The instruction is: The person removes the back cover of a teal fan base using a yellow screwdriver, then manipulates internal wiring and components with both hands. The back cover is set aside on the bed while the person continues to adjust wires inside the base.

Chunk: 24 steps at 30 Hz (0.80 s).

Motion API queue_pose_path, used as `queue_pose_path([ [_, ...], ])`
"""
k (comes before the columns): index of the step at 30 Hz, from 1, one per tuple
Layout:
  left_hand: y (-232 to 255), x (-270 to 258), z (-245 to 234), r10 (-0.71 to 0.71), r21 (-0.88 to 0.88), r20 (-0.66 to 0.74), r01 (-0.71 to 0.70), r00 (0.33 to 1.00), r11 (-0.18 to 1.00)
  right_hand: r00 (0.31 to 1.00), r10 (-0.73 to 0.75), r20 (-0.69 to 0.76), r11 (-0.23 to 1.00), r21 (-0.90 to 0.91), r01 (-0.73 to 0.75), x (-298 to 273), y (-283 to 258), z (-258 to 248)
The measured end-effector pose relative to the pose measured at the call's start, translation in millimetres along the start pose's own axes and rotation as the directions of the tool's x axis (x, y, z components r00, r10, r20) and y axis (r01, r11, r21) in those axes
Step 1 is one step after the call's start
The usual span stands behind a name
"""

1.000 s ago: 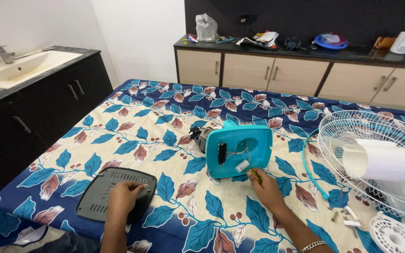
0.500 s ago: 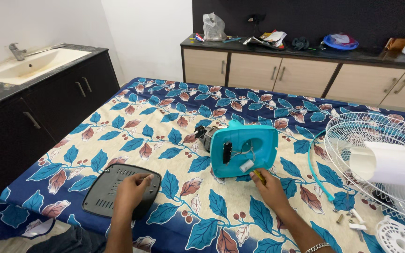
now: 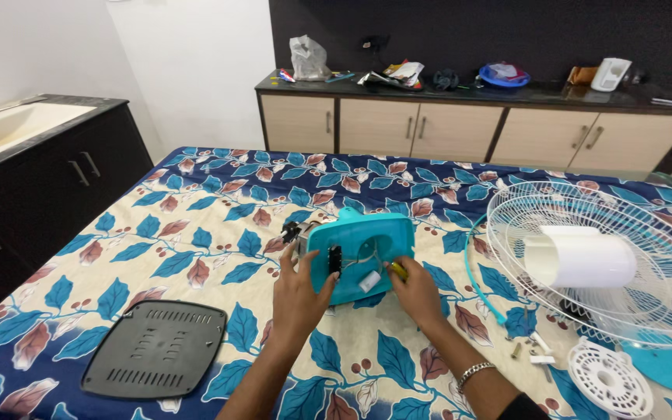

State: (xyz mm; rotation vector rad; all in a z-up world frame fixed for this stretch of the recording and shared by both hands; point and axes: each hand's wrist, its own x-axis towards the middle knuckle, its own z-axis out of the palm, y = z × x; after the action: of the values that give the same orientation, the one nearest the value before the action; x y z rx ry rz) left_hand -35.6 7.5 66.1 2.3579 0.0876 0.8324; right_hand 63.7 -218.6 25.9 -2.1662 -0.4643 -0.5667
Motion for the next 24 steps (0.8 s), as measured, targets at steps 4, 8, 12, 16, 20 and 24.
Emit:
queue_pose_path([
  [4,8,3,37,0.156,0.085,-0.237,-0.139,0.959,0.987,0.980,0.116,-0.161,0.993,0.033,-0.112,11,17,-7],
  [8,-1,2,64,0.100,0.040,-0.286,-0.093,0.953,0.995,0.951,-0.056,-0.305,0.993,0.085,0.085,26,40,-6],
  [12,-12,3,76,-0.083,-0.145,-0.120,0.065,0.989,0.987,0.965,0.254,-0.067,0.961,0.131,-0.244,18,48,-3],
  [16,-27,15,77,0.006,-0.207,-0.170,-0.042,0.985,0.977,0.955,0.258,-0.147,0.962,0.130,-0.240,6,45,-4],
  [20,-34,24,68,-0.050,-0.295,-0.108,0.016,0.993,0.955,0.970,0.186,-0.160,0.977,0.136,-0.165,2,44,-5],
  [24,-35,23,55,-0.180,-0.336,-0.003,0.169,0.984,0.927,0.972,0.200,-0.120,0.961,0.218,-0.171,1,48,2],
])
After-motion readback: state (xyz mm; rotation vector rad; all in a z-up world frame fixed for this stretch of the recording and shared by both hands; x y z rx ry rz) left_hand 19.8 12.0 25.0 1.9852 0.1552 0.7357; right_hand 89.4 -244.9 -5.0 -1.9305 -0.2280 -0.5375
